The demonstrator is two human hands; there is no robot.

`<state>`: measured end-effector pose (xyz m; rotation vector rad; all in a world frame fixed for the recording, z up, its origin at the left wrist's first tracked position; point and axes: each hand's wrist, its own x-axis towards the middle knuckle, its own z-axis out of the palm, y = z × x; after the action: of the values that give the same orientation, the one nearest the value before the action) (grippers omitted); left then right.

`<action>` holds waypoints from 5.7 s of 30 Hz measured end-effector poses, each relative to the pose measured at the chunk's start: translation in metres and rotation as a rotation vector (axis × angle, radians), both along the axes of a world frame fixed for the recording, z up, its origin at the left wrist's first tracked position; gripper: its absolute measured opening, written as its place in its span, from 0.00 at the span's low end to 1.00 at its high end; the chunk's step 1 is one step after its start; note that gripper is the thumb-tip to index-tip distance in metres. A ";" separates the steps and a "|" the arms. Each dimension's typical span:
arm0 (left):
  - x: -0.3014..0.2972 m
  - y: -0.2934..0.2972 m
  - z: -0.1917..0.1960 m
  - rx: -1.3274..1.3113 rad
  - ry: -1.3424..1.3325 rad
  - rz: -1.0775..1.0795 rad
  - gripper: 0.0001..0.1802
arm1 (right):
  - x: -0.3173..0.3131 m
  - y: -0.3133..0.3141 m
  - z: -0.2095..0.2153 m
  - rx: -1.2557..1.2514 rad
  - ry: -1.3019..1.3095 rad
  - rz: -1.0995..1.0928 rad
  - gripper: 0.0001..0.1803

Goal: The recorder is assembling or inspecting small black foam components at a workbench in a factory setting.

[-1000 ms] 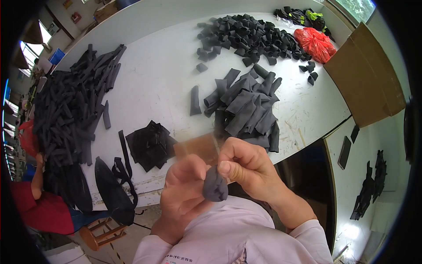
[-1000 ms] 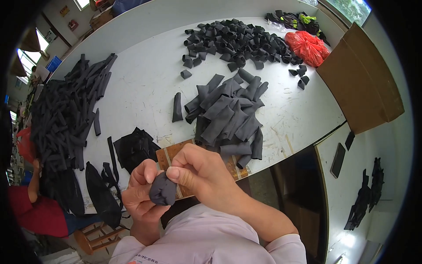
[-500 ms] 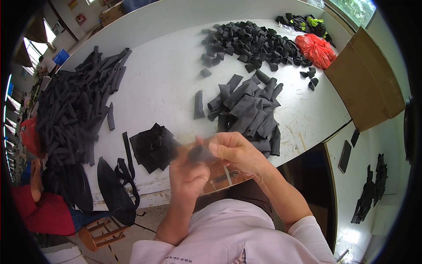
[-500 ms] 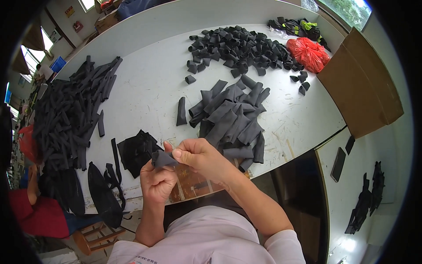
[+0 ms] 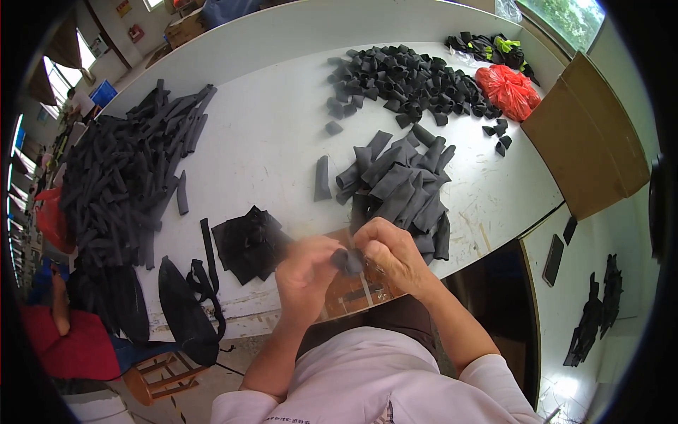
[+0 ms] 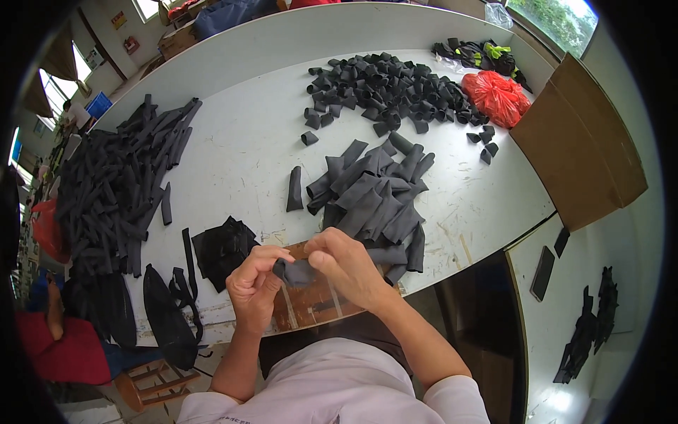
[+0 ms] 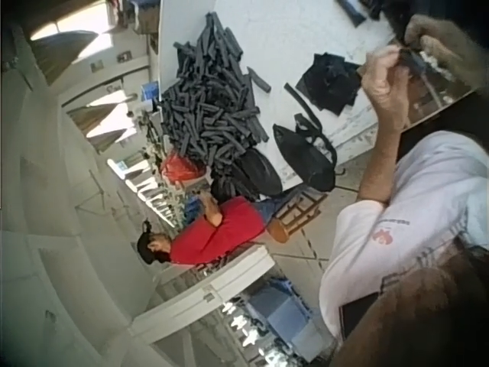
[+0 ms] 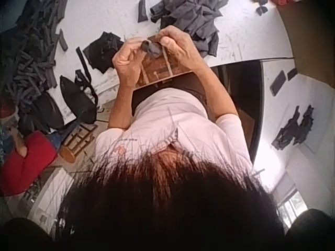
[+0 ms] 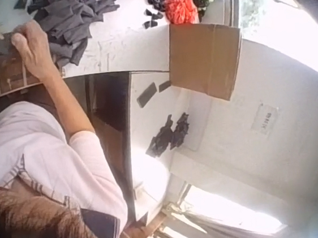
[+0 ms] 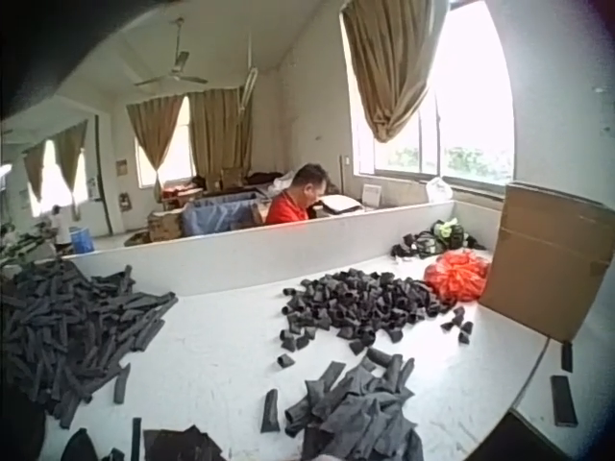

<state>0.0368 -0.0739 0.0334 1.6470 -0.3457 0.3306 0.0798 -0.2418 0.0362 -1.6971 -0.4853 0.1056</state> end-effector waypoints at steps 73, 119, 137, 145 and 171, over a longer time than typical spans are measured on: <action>-0.004 -0.020 0.009 -0.628 0.166 -0.023 0.09 | -0.016 -0.001 -0.025 -0.573 -0.431 0.084 0.09; -0.006 0.120 -0.036 -0.846 0.656 0.304 0.08 | -0.071 0.024 -0.019 -0.191 0.239 0.119 0.06; -0.065 -0.005 -0.006 -0.608 0.879 -0.041 0.19 | -0.070 -0.007 0.009 -0.348 -0.083 0.024 0.08; -0.071 0.008 0.008 -0.442 0.849 -0.083 0.14 | -0.068 -0.013 0.008 -0.383 -0.102 0.007 0.07; -0.065 -0.026 -0.019 0.315 0.140 0.507 0.07 | -0.077 0.030 -0.018 -0.338 -0.361 -0.175 0.05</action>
<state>-0.0282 -0.1003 0.0146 2.0491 0.1422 0.5567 0.0029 -0.2114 0.0180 -2.0956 -0.6072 -0.2644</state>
